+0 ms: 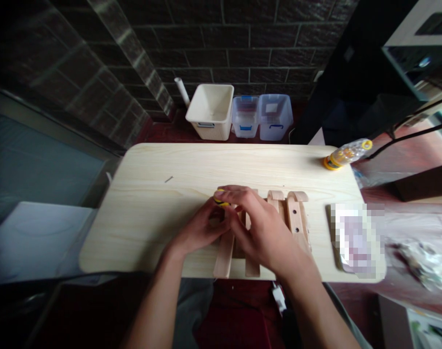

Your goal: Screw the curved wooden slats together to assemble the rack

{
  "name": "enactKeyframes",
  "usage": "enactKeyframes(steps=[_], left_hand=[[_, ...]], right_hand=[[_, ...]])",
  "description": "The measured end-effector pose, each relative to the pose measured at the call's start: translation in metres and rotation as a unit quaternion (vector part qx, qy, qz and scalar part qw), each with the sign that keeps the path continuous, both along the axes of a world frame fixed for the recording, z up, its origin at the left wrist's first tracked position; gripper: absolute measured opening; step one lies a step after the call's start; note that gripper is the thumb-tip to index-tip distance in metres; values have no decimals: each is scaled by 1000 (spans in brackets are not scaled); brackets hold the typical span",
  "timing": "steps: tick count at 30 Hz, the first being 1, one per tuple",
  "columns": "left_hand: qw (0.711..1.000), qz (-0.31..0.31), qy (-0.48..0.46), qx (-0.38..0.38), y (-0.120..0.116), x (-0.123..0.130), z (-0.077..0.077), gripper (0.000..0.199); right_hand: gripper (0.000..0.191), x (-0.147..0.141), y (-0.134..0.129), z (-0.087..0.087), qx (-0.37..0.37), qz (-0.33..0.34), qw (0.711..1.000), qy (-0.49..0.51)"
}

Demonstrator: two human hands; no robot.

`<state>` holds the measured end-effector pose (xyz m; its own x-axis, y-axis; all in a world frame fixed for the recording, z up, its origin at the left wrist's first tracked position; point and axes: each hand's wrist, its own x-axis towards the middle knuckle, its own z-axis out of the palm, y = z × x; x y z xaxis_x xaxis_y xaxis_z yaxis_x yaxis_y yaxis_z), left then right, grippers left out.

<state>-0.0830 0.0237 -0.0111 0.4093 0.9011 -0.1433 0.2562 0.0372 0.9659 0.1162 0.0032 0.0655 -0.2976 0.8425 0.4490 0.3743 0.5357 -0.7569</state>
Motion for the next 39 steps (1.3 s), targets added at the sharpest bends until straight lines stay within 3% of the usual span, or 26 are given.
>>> enactKeyframes(steps=[12, 20, 28, 39], left_hand=[[1000, 8, -8, 7, -1, -2, -2, 46], [1000, 8, -3, -2, -1, -1, 2, 44], [1000, 1, -18, -6, -2, -2, -5, 46], [1000, 9, -13, -8, -2, -1, 1, 44]], right_hand=[[45, 1, 3, -11, 12, -27, 1000, -10], [39, -1, 4, -10, 18, -24, 1000, -7], [40, 0, 0, -6, -11, -12, 1000, 16], [37, -1, 5, -9, 20, -23, 1000, -1]])
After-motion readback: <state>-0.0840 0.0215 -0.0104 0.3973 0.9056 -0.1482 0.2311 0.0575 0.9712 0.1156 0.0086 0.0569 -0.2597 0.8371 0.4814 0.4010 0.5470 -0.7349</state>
